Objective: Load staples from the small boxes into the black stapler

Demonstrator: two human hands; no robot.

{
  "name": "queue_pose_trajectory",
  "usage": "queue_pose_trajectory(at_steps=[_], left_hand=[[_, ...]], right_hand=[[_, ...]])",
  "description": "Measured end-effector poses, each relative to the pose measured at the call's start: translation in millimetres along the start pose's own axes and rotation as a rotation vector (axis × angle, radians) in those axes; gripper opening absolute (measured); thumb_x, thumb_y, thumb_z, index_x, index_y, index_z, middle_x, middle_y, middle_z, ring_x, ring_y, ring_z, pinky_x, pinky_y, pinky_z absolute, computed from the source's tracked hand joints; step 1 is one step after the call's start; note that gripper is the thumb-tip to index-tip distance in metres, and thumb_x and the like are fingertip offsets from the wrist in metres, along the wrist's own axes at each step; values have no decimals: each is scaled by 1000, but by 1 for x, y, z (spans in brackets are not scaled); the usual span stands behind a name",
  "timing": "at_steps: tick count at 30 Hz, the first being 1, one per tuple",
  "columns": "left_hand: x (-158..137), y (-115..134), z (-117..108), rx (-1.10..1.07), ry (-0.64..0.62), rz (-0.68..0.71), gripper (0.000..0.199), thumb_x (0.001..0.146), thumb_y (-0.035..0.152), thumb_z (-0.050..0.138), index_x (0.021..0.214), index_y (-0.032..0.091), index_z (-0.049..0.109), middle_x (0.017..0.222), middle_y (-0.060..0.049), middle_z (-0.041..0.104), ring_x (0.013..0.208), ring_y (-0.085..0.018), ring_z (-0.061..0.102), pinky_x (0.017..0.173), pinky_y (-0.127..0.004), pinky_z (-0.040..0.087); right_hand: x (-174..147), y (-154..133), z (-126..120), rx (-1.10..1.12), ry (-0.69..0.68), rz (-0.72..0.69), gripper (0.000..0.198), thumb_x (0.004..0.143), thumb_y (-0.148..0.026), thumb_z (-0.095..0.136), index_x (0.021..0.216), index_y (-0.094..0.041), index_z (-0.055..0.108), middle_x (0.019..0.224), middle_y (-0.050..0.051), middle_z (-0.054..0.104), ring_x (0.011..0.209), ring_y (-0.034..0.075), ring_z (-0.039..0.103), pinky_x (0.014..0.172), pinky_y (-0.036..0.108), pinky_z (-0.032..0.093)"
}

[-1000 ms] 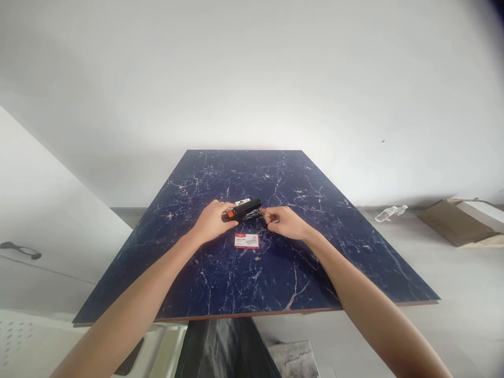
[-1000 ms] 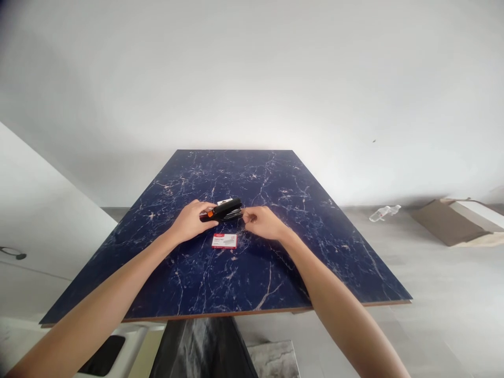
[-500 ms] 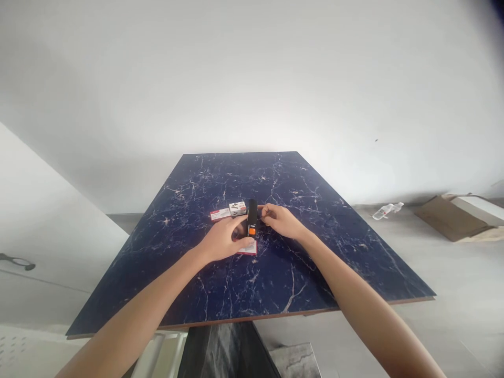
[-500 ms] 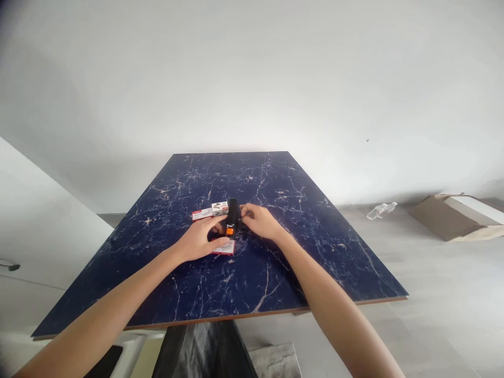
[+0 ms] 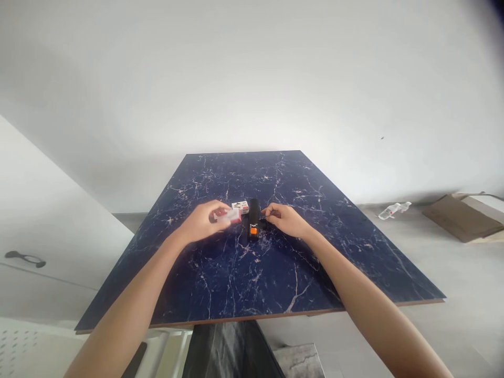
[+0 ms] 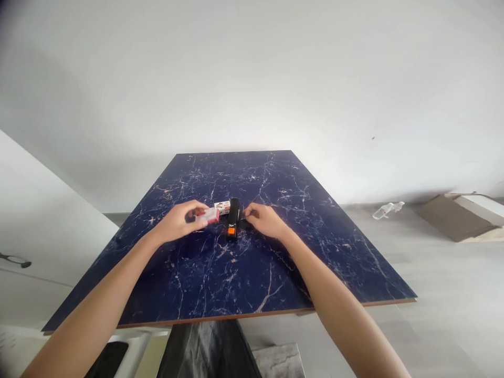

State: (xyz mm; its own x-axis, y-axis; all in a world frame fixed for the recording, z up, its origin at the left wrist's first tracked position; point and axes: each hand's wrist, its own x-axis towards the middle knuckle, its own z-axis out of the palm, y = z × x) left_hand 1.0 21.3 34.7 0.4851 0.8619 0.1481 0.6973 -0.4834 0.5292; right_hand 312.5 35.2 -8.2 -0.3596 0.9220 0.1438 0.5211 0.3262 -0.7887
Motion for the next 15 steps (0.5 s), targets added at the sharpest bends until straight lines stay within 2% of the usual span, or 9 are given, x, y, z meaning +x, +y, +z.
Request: queue_pose_trajectory(at_steps=[2, 4, 7, 11, 15], left_hand=[[5, -16, 3, 120, 138, -89, 38, 89, 49, 61, 115, 22, 64, 115, -11, 67, 101, -28, 63, 79, -37, 49], [9, -29, 9, 185, 127, -124, 37, 87, 49, 63, 111, 20, 63, 113, -12, 67, 99, -29, 63, 76, -38, 50], [10, -38, 13, 162, 77, -148, 39, 85, 46, 66, 113, 21, 60, 112, -12, 68, 94, -28, 66, 73, -36, 50], [5, -28, 10, 98, -8, -125, 51, 82, 49, 69, 125, 23, 58, 112, -12, 70, 92, -28, 69, 72, -34, 50], [1, 1, 23, 125, -104, -63, 71, 85, 58, 65, 146, 27, 46, 114, -12, 71, 91, -30, 70, 70, -35, 51]], right_hand=[[0, 0, -1, -18, -18, 0, 5, 87, -23, 56, 87, -23, 61, 116, 4, 74, 94, 20, 70, 86, 35, 52], [-1, -1, -1, -34, -30, -7, 5, 88, -24, 57, 87, -23, 61, 112, 4, 74, 91, 19, 70, 84, 34, 52], [-2, -3, -1, -58, -39, -9, 6, 88, -24, 57, 88, -22, 62, 105, 3, 75, 87, 19, 69, 80, 33, 51], [-3, -5, 0, -73, -49, -15, 9, 89, -23, 56, 91, -22, 65, 96, 2, 75, 81, 18, 68, 75, 30, 49], [-3, -7, 1, -100, -41, -41, 11, 87, -21, 56, 91, -22, 66, 90, 0, 74, 77, 16, 66, 72, 29, 47]])
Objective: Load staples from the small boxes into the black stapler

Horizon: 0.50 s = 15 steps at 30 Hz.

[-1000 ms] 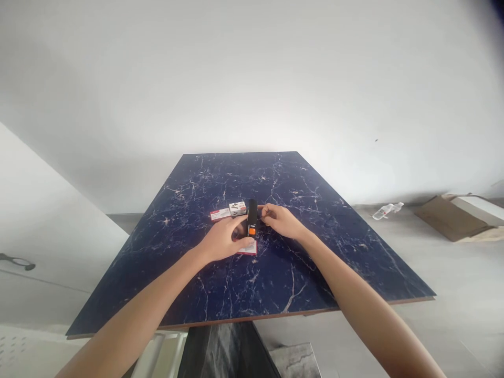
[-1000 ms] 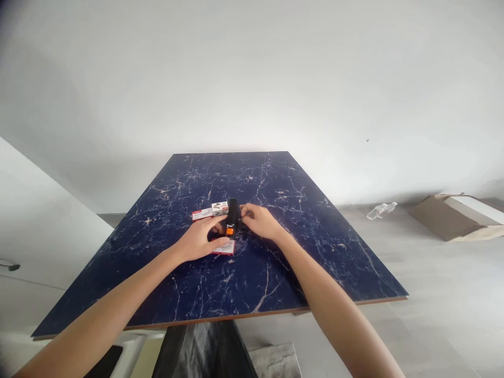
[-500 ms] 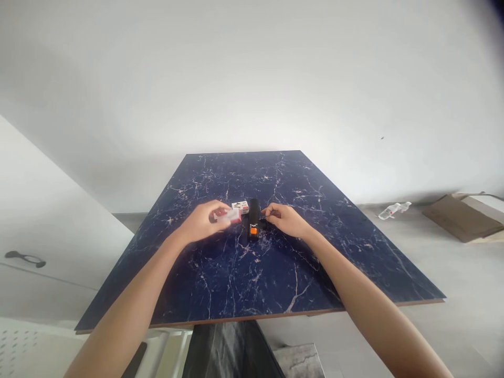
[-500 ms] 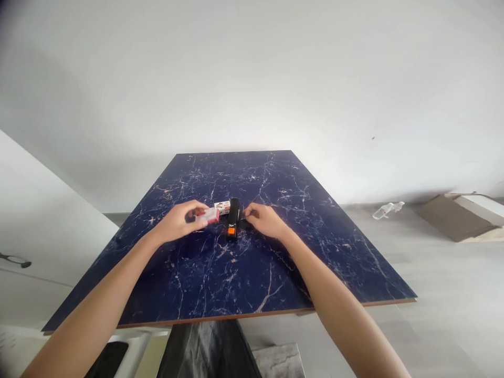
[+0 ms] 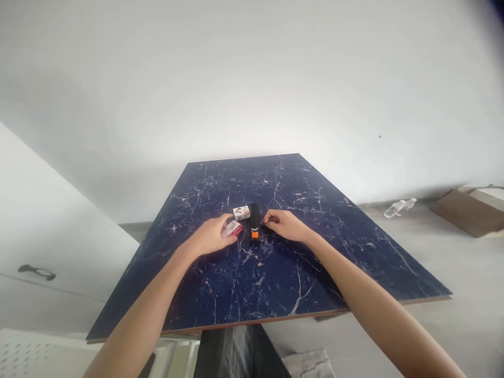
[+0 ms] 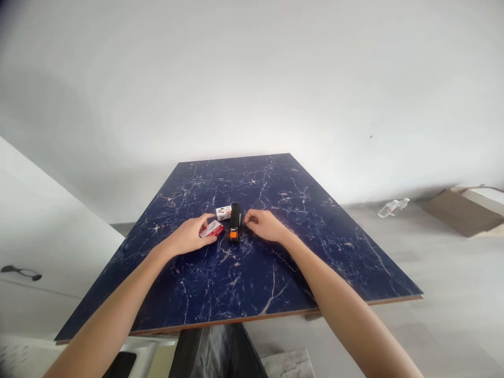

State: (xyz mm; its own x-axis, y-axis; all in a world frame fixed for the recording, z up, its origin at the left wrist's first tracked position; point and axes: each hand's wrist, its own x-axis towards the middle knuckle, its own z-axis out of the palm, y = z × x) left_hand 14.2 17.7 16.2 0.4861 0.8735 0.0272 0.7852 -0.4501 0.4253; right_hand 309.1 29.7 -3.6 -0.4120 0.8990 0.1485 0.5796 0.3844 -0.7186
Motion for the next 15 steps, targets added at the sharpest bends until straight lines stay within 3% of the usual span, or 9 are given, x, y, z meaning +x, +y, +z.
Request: queue_pose_trajectory(at_steps=[5, 9, 12, 15], left_hand=[[-8, 24, 9, 48, -19, 64, 89, 83, 64, 67, 156, 29, 32, 141, -17, 57, 115, -38, 63, 82, -42, 53], [-8, 11, -3, -113, -86, 202, 86, 79, 36, 74, 156, 34, 35, 160, -11, 38, 141, -36, 43, 103, -46, 49], [-3, 0, -5, -205, -131, 186, 81, 76, 22, 71, 151, 32, 43, 154, -11, 45, 134, -34, 51, 103, -45, 49], [2, 0, 2, -234, -111, 144, 74, 75, 30, 77, 145, 31, 52, 142, -11, 57, 121, -34, 60, 99, -47, 51]], right_hand=[[0, -2, -1, -25, 11, -14, 10, 87, -19, 56, 90, -22, 66, 88, 0, 73, 76, 16, 65, 71, 27, 46], [-1, -4, -1, -28, -5, -1, 11, 87, -19, 56, 91, -22, 66, 90, 0, 74, 77, 16, 66, 71, 27, 45], [-1, -4, 0, -44, -7, 0, 10, 87, -19, 57, 89, -22, 66, 85, -1, 73, 73, 15, 64, 69, 27, 44], [0, -3, 1, -36, -7, -18, 11, 86, -18, 57, 90, -22, 66, 85, -1, 72, 73, 15, 64, 70, 27, 44]])
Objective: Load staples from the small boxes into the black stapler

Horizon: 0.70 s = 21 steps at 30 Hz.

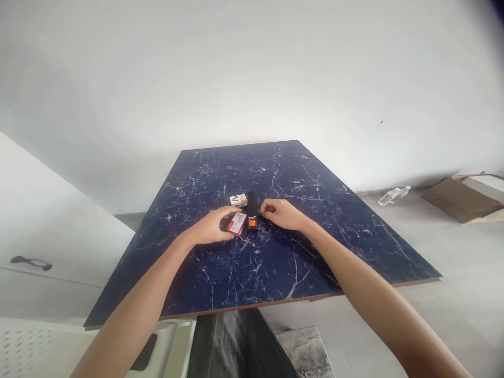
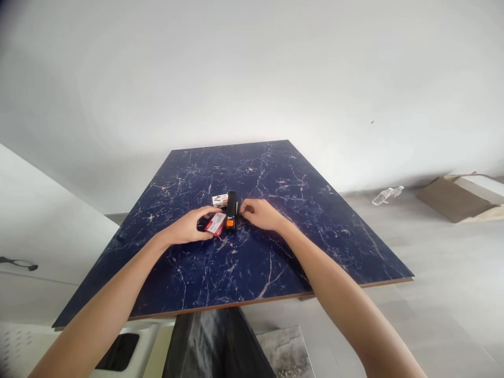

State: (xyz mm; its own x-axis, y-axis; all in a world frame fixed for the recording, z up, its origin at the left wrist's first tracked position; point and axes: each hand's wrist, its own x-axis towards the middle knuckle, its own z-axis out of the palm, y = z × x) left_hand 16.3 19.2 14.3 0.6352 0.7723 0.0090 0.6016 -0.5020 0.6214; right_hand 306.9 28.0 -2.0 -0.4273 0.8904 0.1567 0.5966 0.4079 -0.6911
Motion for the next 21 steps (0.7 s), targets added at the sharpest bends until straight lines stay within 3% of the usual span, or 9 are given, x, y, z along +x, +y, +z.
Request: queue_pose_trajectory(at_steps=[4, 11, 14, 17, 19, 21], left_hand=[[5, 4, 13, 18, 84, -20, 79, 71, 43, 85, 143, 31, 54, 140, -13, 56, 125, -37, 56, 98, -49, 51], [11, 6, 21, 94, 132, -17, 95, 74, 53, 82, 155, 32, 38, 138, -14, 56, 125, -36, 52, 99, -49, 48], [12, 0, 18, 182, 228, 76, 66, 88, 56, 66, 145, 27, 50, 138, -13, 57, 127, -33, 50, 105, -49, 43], [16, -12, 17, 234, 407, 41, 46, 103, 48, 42, 141, 25, 55, 149, -11, 51, 137, -29, 43, 115, -50, 32], [19, -21, 17, 248, 407, -26, 47, 105, 46, 37, 144, 25, 53, 154, -9, 47, 143, -29, 36, 118, -51, 27], [22, -26, 18, 257, 347, -49, 47, 106, 45, 35, 143, 25, 54, 151, -9, 52, 141, -28, 36, 117, -51, 28]], right_hand=[[-1, -1, 0, 4, -27, -1, 11, 87, -18, 56, 90, -22, 66, 85, -1, 72, 73, 15, 64, 69, 27, 44], [-2, -7, 2, 35, -25, -29, 14, 85, -14, 54, 89, -22, 65, 87, -1, 73, 76, 15, 65, 72, 27, 45], [-1, -6, 4, 51, -33, -31, 15, 85, -14, 54, 89, -22, 65, 87, -1, 73, 75, 15, 65, 71, 26, 45], [0, -3, 5, 36, -26, -20, 14, 85, -15, 55, 89, -22, 66, 87, -1, 73, 74, 14, 64, 70, 26, 44], [1, -1, 5, 22, -21, -18, 14, 84, -15, 55, 89, -22, 66, 87, -1, 72, 74, 14, 63, 70, 26, 44], [1, -1, 5, 15, -15, -14, 13, 84, -15, 55, 89, -22, 66, 86, -1, 72, 73, 14, 63, 69, 26, 43]])
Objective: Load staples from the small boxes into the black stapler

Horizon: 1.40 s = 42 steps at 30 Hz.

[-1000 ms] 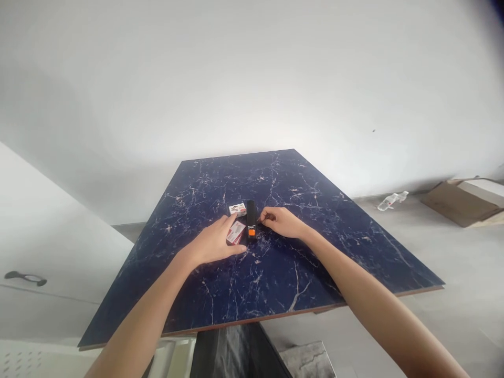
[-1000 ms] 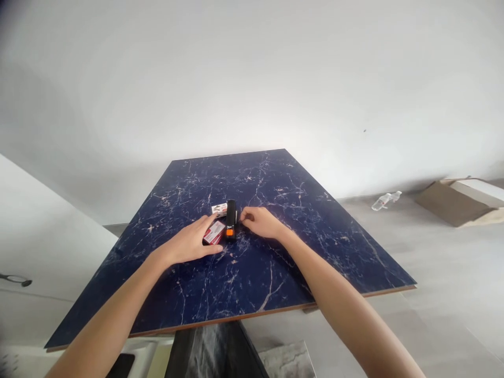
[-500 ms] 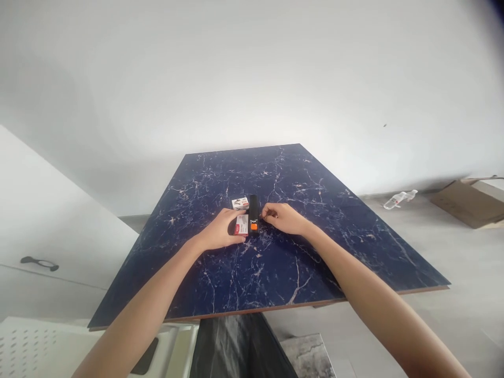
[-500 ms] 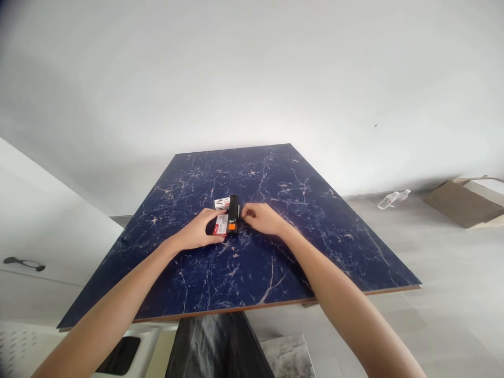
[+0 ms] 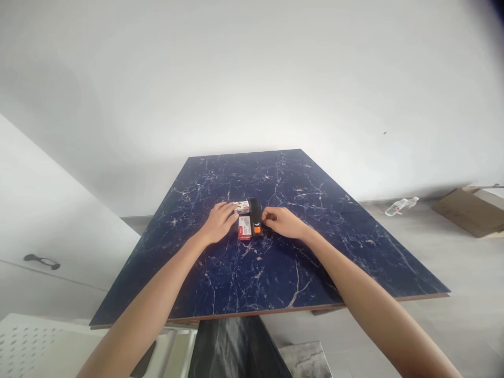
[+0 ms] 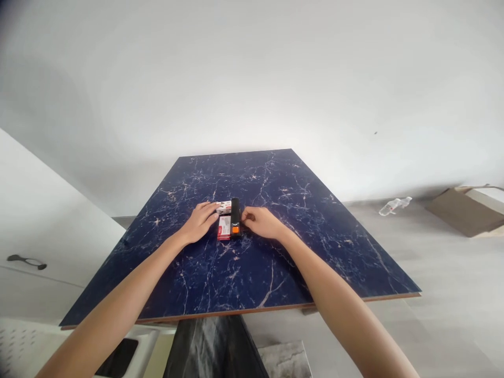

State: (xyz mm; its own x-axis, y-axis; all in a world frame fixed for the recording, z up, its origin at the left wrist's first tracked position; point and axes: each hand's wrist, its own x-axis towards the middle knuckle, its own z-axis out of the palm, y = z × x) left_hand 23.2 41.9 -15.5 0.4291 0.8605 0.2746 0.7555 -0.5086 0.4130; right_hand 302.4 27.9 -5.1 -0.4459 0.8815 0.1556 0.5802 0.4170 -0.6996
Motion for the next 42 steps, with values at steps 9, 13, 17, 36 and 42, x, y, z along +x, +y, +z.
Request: queue_pose_trajectory(at_steps=[9, 13, 17, 36, 42], left_hand=[[-10, 30, -1, 140, 28, 29, 51, 107, 47, 30, 141, 23, 60, 120, -11, 63, 116, -30, 48, 102, -49, 37], [-12, 30, -4, 47, -13, 44, 52, 107, 50, 28, 141, 26, 59, 127, -10, 61, 121, -29, 49, 105, -49, 38], [-12, 15, -9, -29, -165, 70, 85, 89, 69, 58, 160, 33, 29, 165, -11, 28, 149, -40, 23, 115, -55, 29], [50, 36, 32, -25, -125, 136, 107, 65, 65, 81, 154, 23, 38, 161, -15, 37, 145, -40, 39, 118, -54, 34], [154, 125, 112, -117, -119, 223, 115, 65, 63, 82, 159, 22, 29, 160, -16, 38, 143, -40, 43, 117, -50, 37]], right_hand=[[-1, -3, 1, 5, 3, -3, 15, 84, -14, 54, 89, -22, 66, 85, -1, 72, 73, 14, 63, 70, 26, 45], [-2, -4, 0, 2, -9, 2, 13, 86, -16, 53, 89, -22, 65, 85, -1, 72, 72, 15, 63, 68, 27, 44], [-2, -4, 0, 55, 13, 72, 13, 88, -18, 55, 97, -23, 63, 86, 0, 73, 73, 16, 66, 70, 28, 47], [-5, -24, -4, -301, 308, 287, 26, 78, -35, 68, 98, -24, 55, 83, 4, 72, 75, 25, 68, 67, 30, 43], [-21, 43, -86, -417, 493, 607, 21, 85, -31, 57, 102, -19, 59, 95, 14, 74, 91, 33, 70, 80, 38, 48]])
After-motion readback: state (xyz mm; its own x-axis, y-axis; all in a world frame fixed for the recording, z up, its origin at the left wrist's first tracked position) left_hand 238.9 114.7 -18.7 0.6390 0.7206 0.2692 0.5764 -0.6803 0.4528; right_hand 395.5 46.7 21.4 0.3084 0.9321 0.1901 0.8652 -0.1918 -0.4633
